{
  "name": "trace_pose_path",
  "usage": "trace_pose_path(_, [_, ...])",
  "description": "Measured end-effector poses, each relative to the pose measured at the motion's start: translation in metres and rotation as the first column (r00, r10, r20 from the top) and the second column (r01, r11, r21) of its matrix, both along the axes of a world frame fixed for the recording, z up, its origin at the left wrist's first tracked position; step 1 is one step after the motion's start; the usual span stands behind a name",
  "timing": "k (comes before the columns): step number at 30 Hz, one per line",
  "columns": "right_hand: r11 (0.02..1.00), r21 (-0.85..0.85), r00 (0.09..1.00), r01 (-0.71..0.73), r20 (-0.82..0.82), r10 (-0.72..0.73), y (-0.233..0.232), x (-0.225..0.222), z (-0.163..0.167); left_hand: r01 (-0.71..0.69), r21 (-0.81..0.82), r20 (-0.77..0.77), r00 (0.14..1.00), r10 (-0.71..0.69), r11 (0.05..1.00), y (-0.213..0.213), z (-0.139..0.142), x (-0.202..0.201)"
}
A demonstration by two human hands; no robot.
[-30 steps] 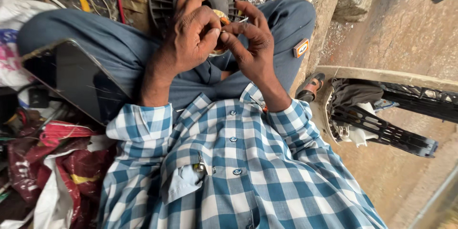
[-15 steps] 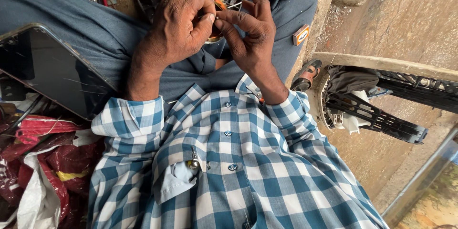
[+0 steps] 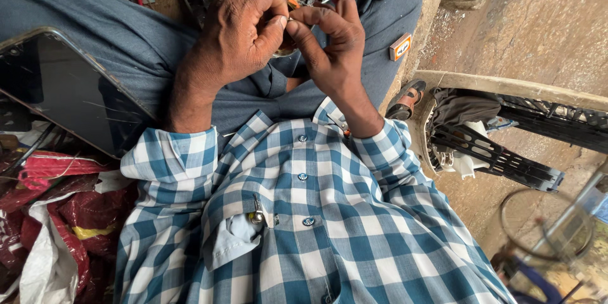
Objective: The person sits cross-legged and repairs an electric motor by stripping and twisting wires, using a match to burn insulation, and securing connections with tape. They use scissors to trim wires and a lighter to ignite the match.
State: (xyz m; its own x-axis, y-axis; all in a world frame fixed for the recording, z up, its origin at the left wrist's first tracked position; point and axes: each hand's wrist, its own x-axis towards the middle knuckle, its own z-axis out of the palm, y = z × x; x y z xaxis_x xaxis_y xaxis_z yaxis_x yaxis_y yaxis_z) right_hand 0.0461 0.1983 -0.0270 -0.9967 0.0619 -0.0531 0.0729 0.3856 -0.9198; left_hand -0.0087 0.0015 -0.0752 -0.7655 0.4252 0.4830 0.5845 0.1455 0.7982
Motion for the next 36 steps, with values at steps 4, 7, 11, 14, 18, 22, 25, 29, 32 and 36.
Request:
trace_pose_path(4, [0.991,0.043,0.976,-0.124,-0.174,0.129,0.008,0.0,-0.007,-0.004,-0.016,0.018,1.0,0.005,1.0,0.0,0.003,0.0])
trace_pose_path(7, [0.988,0.059,0.968,-0.141,-0.202,0.15,0.012,0.002,-0.012,0.013,0.017,0.027,1.0,-0.014,1.0,0.0,0.003,0.001])
trace_pose_path(11, [0.978,0.113,0.951,-0.178,-0.234,0.2,0.014,0.002,-0.012,0.005,0.02,0.016,1.0,-0.006,1.0,0.0,-0.001,0.002])
trace_pose_path(14, [0.98,0.06,0.968,-0.19,-0.158,0.197,0.014,0.0,-0.011,-0.001,0.0,-0.019,1.0,0.001,1.0,0.001,-0.003,0.002])
trace_pose_path(18, [0.981,0.06,0.956,-0.184,-0.221,0.192,0.013,-0.001,-0.012,-0.001,-0.015,-0.008,1.0,0.001,1.0,0.003,-0.002,0.002])
trace_pose_path(22, [0.982,0.083,0.947,-0.171,-0.262,0.187,0.014,-0.001,-0.015,0.01,0.031,0.004,1.0,-0.01,0.999,0.001,0.002,0.003])
trace_pose_path(25, [0.981,0.056,0.945,-0.187,-0.263,0.195,0.016,-0.002,-0.018,0.017,0.044,0.026,1.0,-0.018,0.999,0.001,0.004,0.003])
trace_pose_path(29, [0.982,0.059,0.953,-0.177,-0.239,0.186,0.018,0.0,-0.021,-0.028,0.012,-0.051,0.998,0.029,1.0,0.001,0.002,0.003])
trace_pose_path(32, [0.987,0.085,0.963,-0.135,-0.223,0.151,0.019,0.004,-0.024,-0.036,-0.013,-0.02,0.999,0.036,0.999,0.002,-0.001,0.004])
trace_pose_path(36, [0.995,0.04,0.968,-0.092,-0.232,0.099,0.018,0.008,-0.024,-0.03,-0.001,0.001,1.0,0.03,1.0,0.001,-0.003,0.007])
